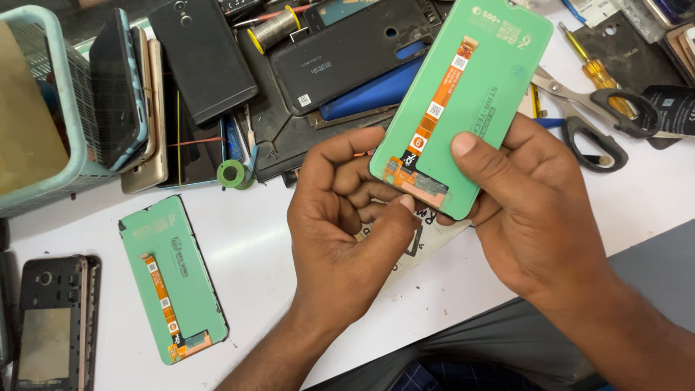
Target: The person applies adhesive tape to the edges of a green smartphone LCD panel, then inspects a black phone chassis. The person uses scissors to trim the tape and handles both the LCD and chassis with both hands.
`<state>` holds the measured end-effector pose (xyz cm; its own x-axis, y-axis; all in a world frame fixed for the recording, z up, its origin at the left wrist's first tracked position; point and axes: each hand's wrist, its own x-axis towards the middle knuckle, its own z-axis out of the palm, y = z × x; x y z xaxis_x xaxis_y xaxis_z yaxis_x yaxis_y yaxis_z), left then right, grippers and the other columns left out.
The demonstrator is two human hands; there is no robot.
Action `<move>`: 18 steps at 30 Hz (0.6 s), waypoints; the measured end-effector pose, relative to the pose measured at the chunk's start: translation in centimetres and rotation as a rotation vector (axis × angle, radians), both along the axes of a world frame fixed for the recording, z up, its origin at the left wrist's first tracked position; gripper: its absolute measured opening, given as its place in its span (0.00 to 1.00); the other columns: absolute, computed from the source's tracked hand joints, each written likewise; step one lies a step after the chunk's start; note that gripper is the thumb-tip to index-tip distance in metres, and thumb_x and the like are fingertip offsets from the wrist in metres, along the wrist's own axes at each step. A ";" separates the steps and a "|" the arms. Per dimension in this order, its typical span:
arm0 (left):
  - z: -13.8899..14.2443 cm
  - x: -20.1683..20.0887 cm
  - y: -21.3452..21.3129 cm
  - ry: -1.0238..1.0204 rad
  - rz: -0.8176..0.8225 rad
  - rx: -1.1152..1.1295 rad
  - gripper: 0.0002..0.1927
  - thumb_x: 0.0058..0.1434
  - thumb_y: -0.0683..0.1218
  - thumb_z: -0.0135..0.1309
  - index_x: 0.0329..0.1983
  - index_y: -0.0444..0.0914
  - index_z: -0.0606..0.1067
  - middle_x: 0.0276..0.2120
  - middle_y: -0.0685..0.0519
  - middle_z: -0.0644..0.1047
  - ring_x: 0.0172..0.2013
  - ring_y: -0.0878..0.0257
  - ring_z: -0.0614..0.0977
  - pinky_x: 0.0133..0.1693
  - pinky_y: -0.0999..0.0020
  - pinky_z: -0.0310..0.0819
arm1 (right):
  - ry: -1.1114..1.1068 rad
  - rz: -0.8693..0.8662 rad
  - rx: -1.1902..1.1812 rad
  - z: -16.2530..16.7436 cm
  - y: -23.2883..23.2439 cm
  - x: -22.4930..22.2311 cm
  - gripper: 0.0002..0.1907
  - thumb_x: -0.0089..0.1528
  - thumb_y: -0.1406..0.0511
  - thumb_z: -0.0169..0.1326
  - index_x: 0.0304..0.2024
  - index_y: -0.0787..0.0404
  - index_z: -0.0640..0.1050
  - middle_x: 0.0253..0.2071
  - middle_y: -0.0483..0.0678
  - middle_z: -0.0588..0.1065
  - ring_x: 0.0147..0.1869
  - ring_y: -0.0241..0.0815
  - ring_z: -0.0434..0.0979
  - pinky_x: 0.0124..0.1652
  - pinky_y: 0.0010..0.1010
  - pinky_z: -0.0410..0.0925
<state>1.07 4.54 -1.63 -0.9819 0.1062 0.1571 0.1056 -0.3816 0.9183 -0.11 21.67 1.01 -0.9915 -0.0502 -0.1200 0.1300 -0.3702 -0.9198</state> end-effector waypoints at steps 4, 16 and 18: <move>-0.1 0.0 -0.2 0.002 -0.004 0.010 0.26 0.65 0.31 0.51 0.66 0.29 0.63 0.50 0.43 0.80 0.45 0.66 0.83 0.44 0.73 0.83 | 0.004 -0.019 -0.005 0.1 -0.1 0.1 0.15 0.70 0.67 0.51 0.56 0.70 0.73 0.46 0.53 0.79 0.41 0.38 0.81 0.35 0.30 0.75; -0.3 0.0 -0.3 -0.014 0.009 0.021 0.21 0.67 0.30 0.47 0.64 0.28 0.66 0.47 0.42 0.81 0.41 0.68 0.83 0.41 0.73 0.84 | 0.032 -0.033 0.002 -0.1 -0.1 0.4 0.13 0.71 0.67 0.51 0.56 0.70 0.73 0.45 0.54 0.79 0.41 0.39 0.81 0.36 0.31 0.76; -0.3 -0.1 -0.2 -0.003 0.002 0.017 0.20 0.68 0.30 0.46 0.63 0.28 0.66 0.46 0.41 0.81 0.40 0.67 0.84 0.40 0.72 0.84 | 0.029 -0.034 0.002 0.0 -0.1 0.4 0.13 0.71 0.67 0.51 0.55 0.70 0.73 0.45 0.54 0.79 0.41 0.39 0.81 0.36 0.31 0.76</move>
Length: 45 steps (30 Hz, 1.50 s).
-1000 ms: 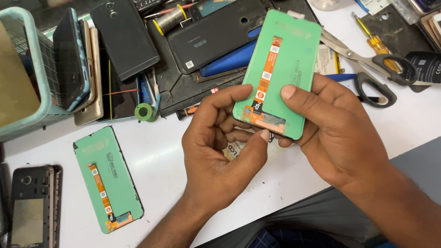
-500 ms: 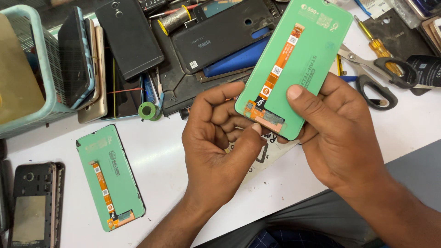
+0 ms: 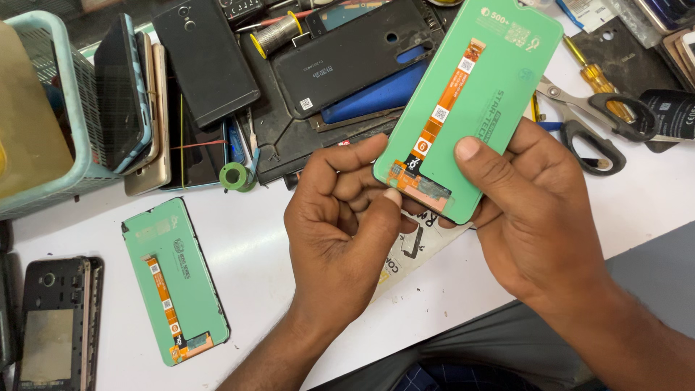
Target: The person applies adhesive tape to the edges of a green smartphone LCD panel, then inspects a black phone chassis. The person uses scissors to trim the tape and handles both the LCD and chassis with both hands.
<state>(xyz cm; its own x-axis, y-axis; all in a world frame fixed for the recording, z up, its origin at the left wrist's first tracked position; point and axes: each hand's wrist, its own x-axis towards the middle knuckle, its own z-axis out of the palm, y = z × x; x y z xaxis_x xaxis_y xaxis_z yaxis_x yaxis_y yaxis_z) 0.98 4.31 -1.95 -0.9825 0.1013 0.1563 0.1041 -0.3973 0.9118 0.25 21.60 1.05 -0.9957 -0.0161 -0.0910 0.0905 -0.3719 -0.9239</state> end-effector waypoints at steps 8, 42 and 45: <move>0.0 -0.1 -0.1 -0.012 0.001 0.027 0.19 0.68 0.31 0.43 0.62 0.27 0.67 0.47 0.40 0.82 0.40 0.65 0.85 0.39 0.71 0.84 | 0.010 0.007 -0.006 0.1 -0.1 0.1 0.13 0.71 0.67 0.51 0.55 0.69 0.73 0.45 0.53 0.78 0.41 0.38 0.80 0.35 0.31 0.73; 0.9 -0.6 -1.8 -0.066 -0.188 0.033 0.08 0.71 0.38 0.54 0.47 0.26 0.77 0.32 0.47 0.82 0.29 0.68 0.82 0.33 0.73 0.80 | 0.072 0.525 0.026 -3.6 5.9 -2.1 0.23 0.67 0.67 0.56 0.60 0.76 0.71 0.49 0.64 0.81 0.52 0.49 0.83 0.47 0.45 0.78; 1.0 -0.6 -1.7 -0.085 -0.190 0.067 0.08 0.70 0.38 0.54 0.46 0.26 0.77 0.32 0.47 0.82 0.30 0.68 0.82 0.32 0.73 0.81 | 0.047 0.523 0.045 -3.8 6.0 -2.0 0.23 0.66 0.67 0.57 0.61 0.75 0.71 0.50 0.63 0.80 0.53 0.47 0.81 0.50 0.43 0.76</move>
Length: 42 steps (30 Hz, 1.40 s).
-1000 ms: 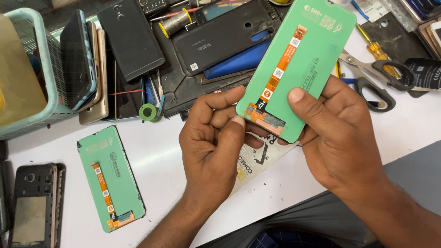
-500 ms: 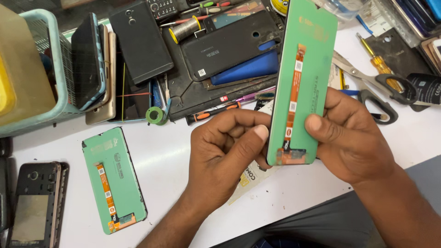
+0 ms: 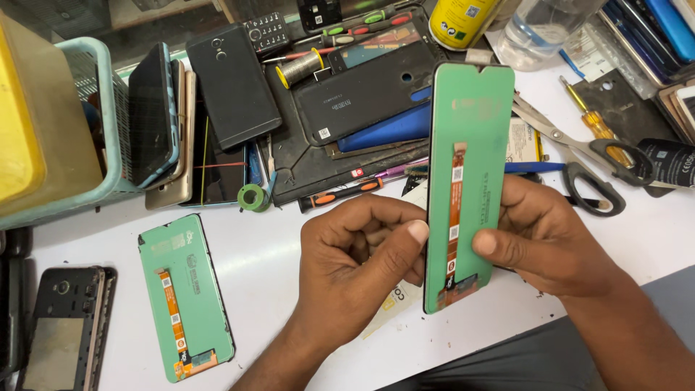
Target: The person applies adhesive tape to the edges of a green smartphone LCD panel, then inspects a black phone chassis. The person uses scissors to trim the tape and handles both the LCD and chassis with both hands.
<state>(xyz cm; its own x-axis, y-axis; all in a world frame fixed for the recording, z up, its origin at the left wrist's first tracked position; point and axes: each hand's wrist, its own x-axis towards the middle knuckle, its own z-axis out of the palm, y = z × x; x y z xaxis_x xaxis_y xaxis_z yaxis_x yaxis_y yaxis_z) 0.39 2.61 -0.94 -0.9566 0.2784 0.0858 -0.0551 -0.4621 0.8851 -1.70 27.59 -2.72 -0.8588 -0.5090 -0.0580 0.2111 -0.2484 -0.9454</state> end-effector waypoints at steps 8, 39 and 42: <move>0.4 0.0 -0.2 0.020 0.036 -0.085 0.07 0.69 0.39 0.55 0.44 0.27 0.77 0.29 0.47 0.82 0.28 0.68 0.84 0.31 0.73 0.83 | 0.056 0.019 0.105 0.0 -0.3 0.1 0.25 0.64 0.67 0.58 0.61 0.73 0.72 0.51 0.60 0.81 0.53 0.45 0.82 0.50 0.41 0.76; 0.6 -0.7 -0.8 0.183 0.380 -0.251 0.07 0.72 0.42 0.55 0.42 0.31 0.78 0.29 0.53 0.81 0.28 0.73 0.80 0.31 0.78 0.76 | 0.187 0.030 0.174 -0.7 -1.8 0.8 0.21 0.63 0.71 0.58 0.58 0.75 0.75 0.48 0.56 0.81 0.52 0.41 0.82 0.49 0.34 0.77; 0.4 -0.7 -0.7 0.102 0.346 -0.187 0.09 0.72 0.44 0.51 0.41 0.32 0.77 0.25 0.55 0.79 0.25 0.73 0.79 0.28 0.78 0.76 | 0.177 0.020 0.163 -0.7 -1.6 0.9 0.21 0.63 0.71 0.58 0.58 0.75 0.75 0.49 0.58 0.81 0.53 0.42 0.82 0.50 0.35 0.77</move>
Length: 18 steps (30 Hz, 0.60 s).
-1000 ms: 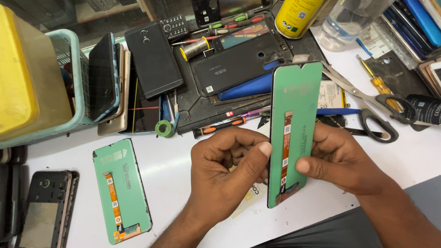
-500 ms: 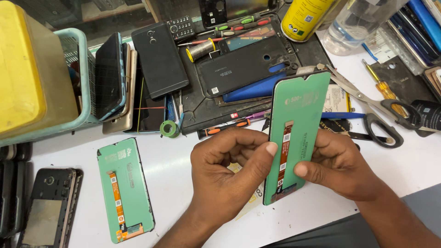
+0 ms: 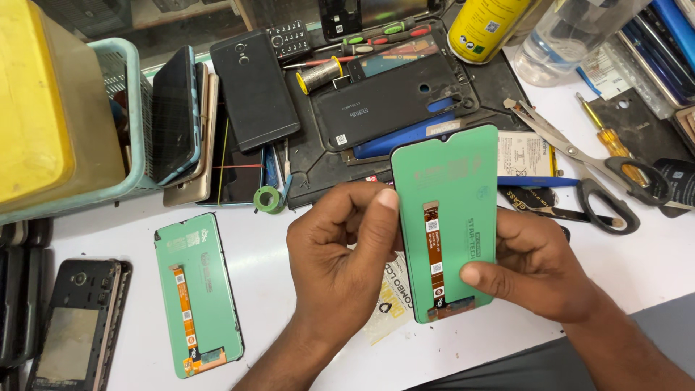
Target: The person applies adhesive tape to the edges of a green smartphone LCD panel, then inspects a black phone chassis. The person uses scissors to trim the tape and handles both the LCD and chassis with both hands.
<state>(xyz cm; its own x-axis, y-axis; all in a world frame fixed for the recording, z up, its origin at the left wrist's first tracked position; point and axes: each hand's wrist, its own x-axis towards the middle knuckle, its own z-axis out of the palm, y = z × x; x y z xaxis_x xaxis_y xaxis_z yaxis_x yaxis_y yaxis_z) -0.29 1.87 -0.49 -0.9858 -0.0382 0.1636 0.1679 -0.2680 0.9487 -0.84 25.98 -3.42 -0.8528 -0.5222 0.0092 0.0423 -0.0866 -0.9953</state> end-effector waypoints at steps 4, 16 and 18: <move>-0.3 -0.2 -0.3 -0.020 0.053 0.028 0.11 0.74 0.46 0.48 0.39 0.34 0.73 0.27 0.54 0.79 0.27 0.72 0.80 0.29 0.77 0.75 | -0.026 -0.026 0.021 -0.2 0.3 0.1 0.22 0.62 0.71 0.58 0.58 0.76 0.75 0.48 0.59 0.82 0.52 0.42 0.82 0.50 0.35 0.77; 0.6 -0.6 -0.1 -0.070 -0.043 -0.062 0.15 0.67 0.48 0.55 0.50 0.32 0.76 0.35 0.53 0.82 0.32 0.72 0.82 0.31 0.77 0.77 | -0.008 0.002 -0.005 0.1 0.4 0.2 0.20 0.64 0.72 0.58 0.58 0.75 0.76 0.51 0.56 0.79 0.54 0.39 0.80 0.49 0.33 0.75; 0.6 -0.5 0.3 -0.006 -0.091 -0.106 0.15 0.68 0.47 0.57 0.50 0.31 0.77 0.37 0.52 0.84 0.35 0.72 0.83 0.37 0.77 0.79 | -0.005 -0.001 -0.004 0.3 0.4 0.2 0.21 0.63 0.72 0.58 0.59 0.74 0.75 0.52 0.55 0.79 0.55 0.39 0.79 0.51 0.33 0.74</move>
